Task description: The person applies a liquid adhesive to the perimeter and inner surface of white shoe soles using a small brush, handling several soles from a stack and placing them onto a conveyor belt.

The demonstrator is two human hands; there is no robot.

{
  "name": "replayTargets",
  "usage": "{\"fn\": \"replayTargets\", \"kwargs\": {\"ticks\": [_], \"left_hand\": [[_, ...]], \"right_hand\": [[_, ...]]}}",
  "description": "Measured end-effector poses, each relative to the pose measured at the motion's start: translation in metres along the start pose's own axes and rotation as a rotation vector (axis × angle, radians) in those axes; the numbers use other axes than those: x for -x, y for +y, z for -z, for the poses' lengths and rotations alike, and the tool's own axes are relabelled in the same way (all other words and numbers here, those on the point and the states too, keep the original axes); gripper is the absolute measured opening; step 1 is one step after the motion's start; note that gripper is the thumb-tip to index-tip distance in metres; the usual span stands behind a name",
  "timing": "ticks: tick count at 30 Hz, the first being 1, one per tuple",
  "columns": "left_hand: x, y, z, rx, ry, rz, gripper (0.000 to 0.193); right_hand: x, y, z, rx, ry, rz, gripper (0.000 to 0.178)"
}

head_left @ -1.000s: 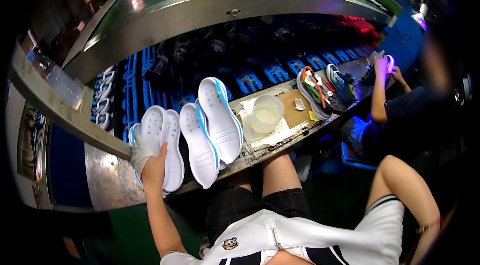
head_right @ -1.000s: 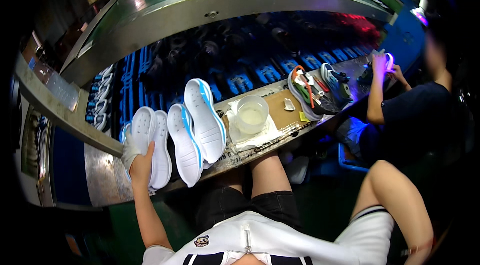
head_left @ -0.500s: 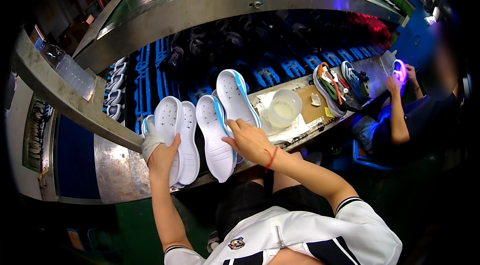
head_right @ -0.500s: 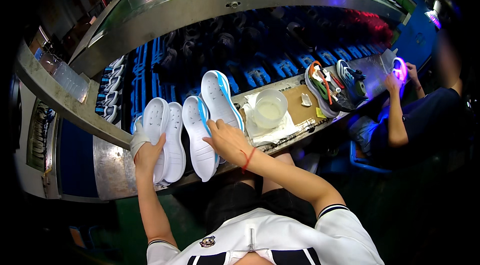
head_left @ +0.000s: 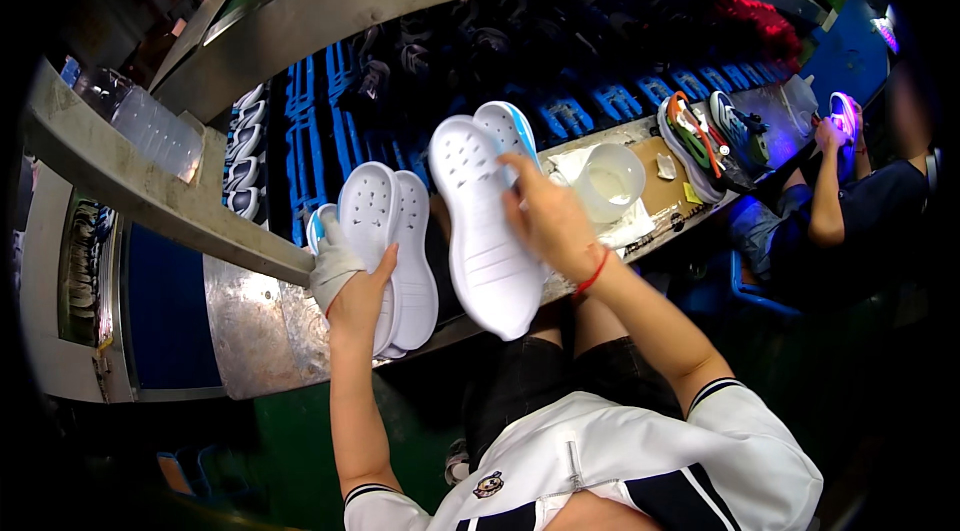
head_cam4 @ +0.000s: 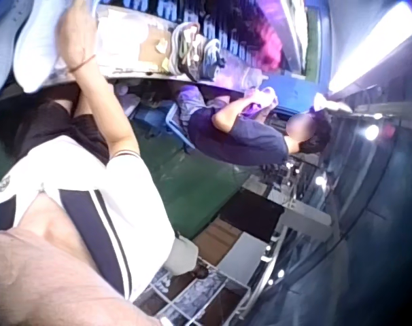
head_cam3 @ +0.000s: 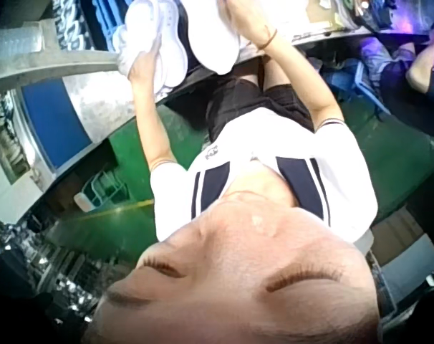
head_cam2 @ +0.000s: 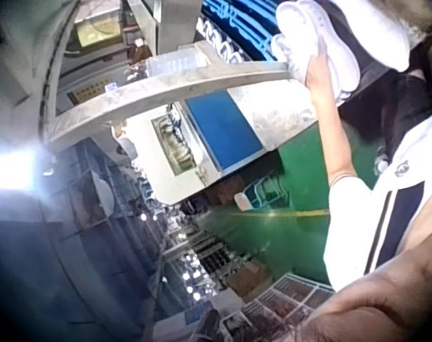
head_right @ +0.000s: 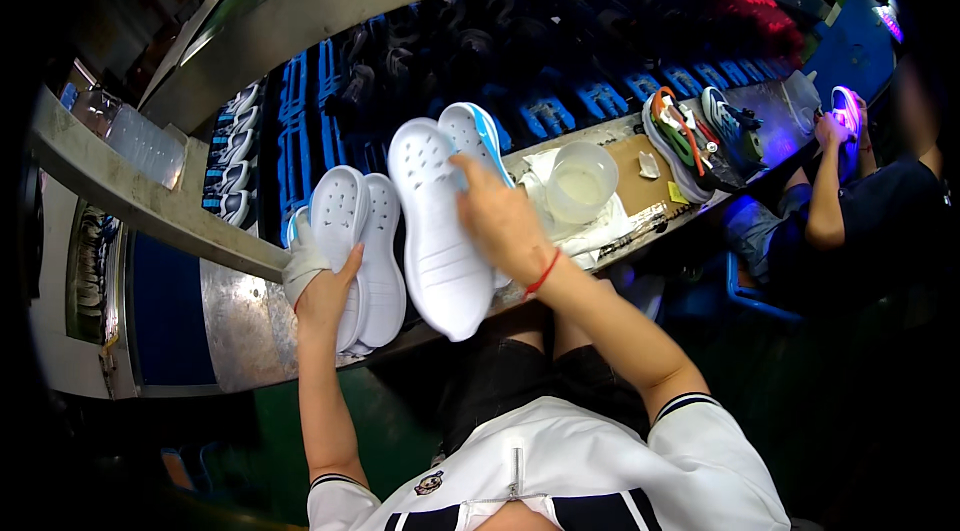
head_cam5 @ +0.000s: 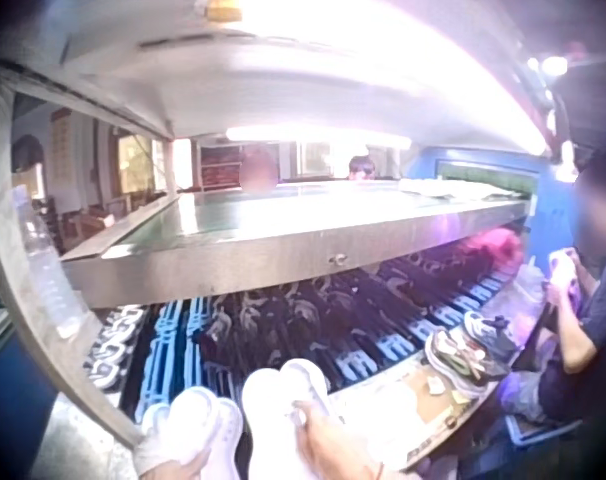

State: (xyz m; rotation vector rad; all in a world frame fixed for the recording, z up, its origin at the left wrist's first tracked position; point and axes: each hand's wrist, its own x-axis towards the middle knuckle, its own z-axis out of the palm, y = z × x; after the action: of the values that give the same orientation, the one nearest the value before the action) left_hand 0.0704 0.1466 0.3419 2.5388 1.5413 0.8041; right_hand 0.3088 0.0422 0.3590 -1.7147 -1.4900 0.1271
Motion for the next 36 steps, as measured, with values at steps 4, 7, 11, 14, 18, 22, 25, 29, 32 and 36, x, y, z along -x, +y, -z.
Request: {"fn": "replayTargets", "kwargs": {"ticks": [4, 7, 11, 14, 18, 22, 25, 29, 32, 36], "left_hand": [[-0.001, 0.005, 0.003, 0.007, -0.076, 0.060, 0.089], [0.002, -0.005, -0.001, 0.030, -0.014, 0.009, 0.090], [-0.003, 0.006, 0.008, 0.011, -0.095, 0.082, 0.086], [-0.004, 0.006, 0.013, 0.028, -0.137, 0.116, 0.086], [-0.002, -0.004, 0.010, 0.064, -0.145, 0.085, 0.082], [0.000, -0.023, 0.003, 0.101, -0.151, -0.116, 0.074], [-0.009, -0.010, 0.010, 0.014, -0.294, -0.027, 0.054], [-0.016, 0.004, 0.014, -0.092, -0.451, -0.025, 0.050], [-0.028, 0.015, 0.020, -0.104, -0.595, 0.037, 0.049], [-0.042, 0.009, 0.016, -0.045, -0.710, 0.096, 0.051]], "right_hand": [[-0.015, 0.031, 0.023, 0.223, 0.144, 0.199, 0.032], [-0.014, 0.043, 0.023, 0.345, 0.072, 0.183, 0.029], [-0.011, 0.054, 0.011, 0.384, 0.139, 0.211, 0.028], [-0.008, 0.056, 0.002, 0.302, 0.124, 0.196, 0.033], [-0.003, 0.042, -0.007, 0.148, 0.062, 0.111, 0.042], [0.004, 0.042, -0.018, 0.064, 0.102, 0.097, 0.052], [0.005, 0.048, -0.023, 0.001, 0.182, 0.119, 0.055], [0.004, 0.049, -0.023, -0.042, 0.138, 0.086, 0.055], [0.006, 0.047, -0.024, -0.055, 0.107, 0.079, 0.058], [0.008, 0.046, -0.026, -0.047, 0.126, 0.115, 0.062]]}}
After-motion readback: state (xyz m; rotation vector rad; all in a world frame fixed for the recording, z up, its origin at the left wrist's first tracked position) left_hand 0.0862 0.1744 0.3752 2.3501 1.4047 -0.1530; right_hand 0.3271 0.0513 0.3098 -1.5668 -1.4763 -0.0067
